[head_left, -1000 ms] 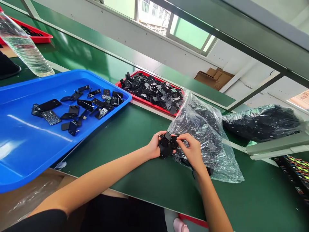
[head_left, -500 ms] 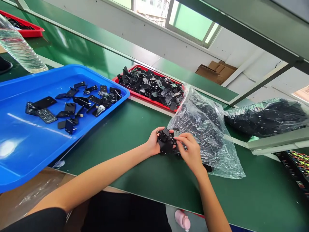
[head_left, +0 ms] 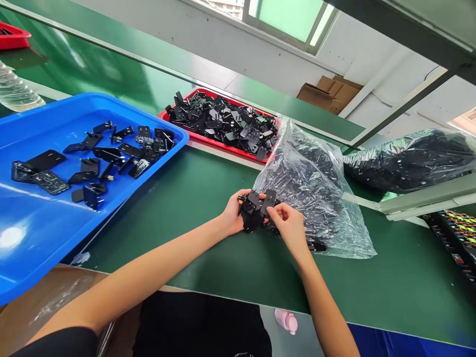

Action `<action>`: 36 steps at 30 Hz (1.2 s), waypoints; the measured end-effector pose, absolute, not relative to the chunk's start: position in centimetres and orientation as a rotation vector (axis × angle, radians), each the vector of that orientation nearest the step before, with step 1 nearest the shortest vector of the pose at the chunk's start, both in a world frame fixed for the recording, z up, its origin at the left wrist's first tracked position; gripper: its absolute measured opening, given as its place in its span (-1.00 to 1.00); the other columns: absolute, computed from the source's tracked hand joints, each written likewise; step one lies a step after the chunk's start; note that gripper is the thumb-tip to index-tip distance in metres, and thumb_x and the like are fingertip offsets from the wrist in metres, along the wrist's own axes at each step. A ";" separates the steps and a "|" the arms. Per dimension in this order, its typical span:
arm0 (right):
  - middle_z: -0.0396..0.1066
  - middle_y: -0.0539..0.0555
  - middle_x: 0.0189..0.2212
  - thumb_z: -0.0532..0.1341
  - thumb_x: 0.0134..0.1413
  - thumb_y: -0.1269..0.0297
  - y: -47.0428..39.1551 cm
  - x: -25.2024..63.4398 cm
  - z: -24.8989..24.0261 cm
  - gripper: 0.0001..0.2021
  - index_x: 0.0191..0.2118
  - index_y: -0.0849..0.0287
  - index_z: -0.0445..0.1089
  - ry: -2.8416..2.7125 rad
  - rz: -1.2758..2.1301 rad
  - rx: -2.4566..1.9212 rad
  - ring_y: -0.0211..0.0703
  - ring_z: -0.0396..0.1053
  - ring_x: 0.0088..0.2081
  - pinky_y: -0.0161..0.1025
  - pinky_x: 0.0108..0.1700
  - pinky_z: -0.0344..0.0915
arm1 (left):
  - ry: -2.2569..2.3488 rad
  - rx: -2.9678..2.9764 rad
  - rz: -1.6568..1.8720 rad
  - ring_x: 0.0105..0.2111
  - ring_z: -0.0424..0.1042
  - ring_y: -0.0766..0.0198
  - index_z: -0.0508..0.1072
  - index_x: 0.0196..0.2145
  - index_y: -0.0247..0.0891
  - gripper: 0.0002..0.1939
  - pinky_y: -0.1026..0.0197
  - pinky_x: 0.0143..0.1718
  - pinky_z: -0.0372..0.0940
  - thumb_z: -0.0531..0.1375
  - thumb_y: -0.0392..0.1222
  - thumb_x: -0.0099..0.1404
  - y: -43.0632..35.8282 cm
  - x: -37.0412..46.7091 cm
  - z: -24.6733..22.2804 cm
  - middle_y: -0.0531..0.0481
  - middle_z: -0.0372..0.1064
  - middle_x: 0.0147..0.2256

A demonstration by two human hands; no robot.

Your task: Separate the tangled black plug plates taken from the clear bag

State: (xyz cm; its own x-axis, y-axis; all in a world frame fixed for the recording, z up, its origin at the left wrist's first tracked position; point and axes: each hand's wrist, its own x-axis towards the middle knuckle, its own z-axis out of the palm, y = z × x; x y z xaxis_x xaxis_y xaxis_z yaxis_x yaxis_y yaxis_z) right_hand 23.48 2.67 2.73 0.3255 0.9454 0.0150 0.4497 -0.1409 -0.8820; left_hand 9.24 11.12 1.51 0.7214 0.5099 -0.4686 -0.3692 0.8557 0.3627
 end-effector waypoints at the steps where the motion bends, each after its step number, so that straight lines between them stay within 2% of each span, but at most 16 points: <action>1: 0.36 -0.03 -0.60 0.24 0.04 0.02 2.7 23.4 2.6 -0.70 -0.49 0.14 0.34 -1.216 0.757 -1.725 -0.23 0.25 -0.55 -0.28 -0.47 0.12 | 0.599 0.249 0.489 -0.43 0.51 0.04 0.51 -0.13 -0.40 -0.57 -0.08 -0.30 0.42 -0.01 -0.08 0.28 11.1 9.3 1.5 -0.20 0.52 -0.40; 4: 0.39 -0.01 -0.56 0.29 -0.04 0.00 2.9 23.5 2.5 -0.70 -0.43 0.16 0.36 -1.108 0.865 -1.656 -0.21 0.31 -0.54 -0.29 -0.48 0.16 | 0.617 0.244 0.477 -0.43 0.51 0.04 0.50 -0.13 -0.40 -0.58 -0.08 -0.30 0.42 0.00 -0.08 0.28 11.1 9.4 1.6 -0.20 0.52 -0.39; 9: 0.37 -0.05 -0.58 0.36 -0.18 0.01 3.0 24.0 2.5 -0.67 -0.45 0.17 0.37 -0.962 0.936 -1.559 -0.29 0.25 -0.60 -0.32 -0.55 0.16 | 0.619 0.251 0.474 -0.40 0.51 0.02 0.49 -0.14 -0.39 -0.59 -0.10 -0.28 0.42 -0.01 -0.07 0.28 11.0 9.5 1.6 -0.20 0.51 -0.38; 15: 0.37 -0.06 -0.64 0.35 -0.13 0.08 2.9 23.8 2.7 -0.73 -0.42 0.20 0.43 -0.866 1.078 -1.414 -0.29 0.30 -0.63 -0.34 -0.58 0.23 | 0.567 0.222 0.491 -0.38 0.51 0.01 0.50 -0.21 -0.39 -0.61 -0.09 -0.26 0.40 -0.01 -0.06 0.28 11.1 9.6 1.3 -0.23 0.51 -0.36; 25: 0.40 -0.03 -0.63 0.40 -0.21 0.11 3.1 24.0 2.6 -0.71 -0.43 0.21 0.43 -0.745 1.180 -1.328 -0.30 0.33 -0.63 -0.34 -0.55 0.30 | 0.578 0.195 0.507 -0.38 0.51 -0.01 0.52 -0.21 -0.40 -0.58 -0.08 -0.26 0.39 -0.01 -0.07 0.27 11.2 9.7 1.3 -0.23 0.52 -0.40; 32: 0.36 -0.06 -0.65 0.37 -0.16 0.14 2.9 24.4 2.9 -0.76 -0.46 0.20 0.40 -0.781 1.232 -1.331 -0.35 0.27 -0.67 -0.39 -0.60 0.20 | 0.554 0.186 0.505 -0.39 0.51 0.02 0.52 -0.17 -0.40 -0.57 -0.03 -0.28 0.38 -0.01 -0.05 0.28 11.1 9.6 1.3 -0.21 0.52 -0.38; 36: 0.30 -0.09 -0.76 0.34 -0.14 0.20 2.4 25.0 4.1 -0.78 -0.55 0.21 0.35 -1.061 1.567 -1.357 -0.39 0.18 -0.73 -0.42 -0.63 0.09 | 0.550 0.190 0.508 -0.39 0.51 0.02 0.51 -0.12 -0.43 -0.53 0.02 -0.28 0.36 -0.01 -0.04 0.26 11.1 9.4 0.9 -0.23 0.53 -0.35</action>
State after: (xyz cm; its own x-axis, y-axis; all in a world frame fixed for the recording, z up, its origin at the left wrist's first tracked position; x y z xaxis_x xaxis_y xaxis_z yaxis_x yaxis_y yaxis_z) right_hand 25.05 2.39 4.12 -0.1146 0.9368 -0.3306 -0.0406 -0.3370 -0.9406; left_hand 9.44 11.14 0.89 0.7333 0.5089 -0.4509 -0.4096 0.8599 0.3046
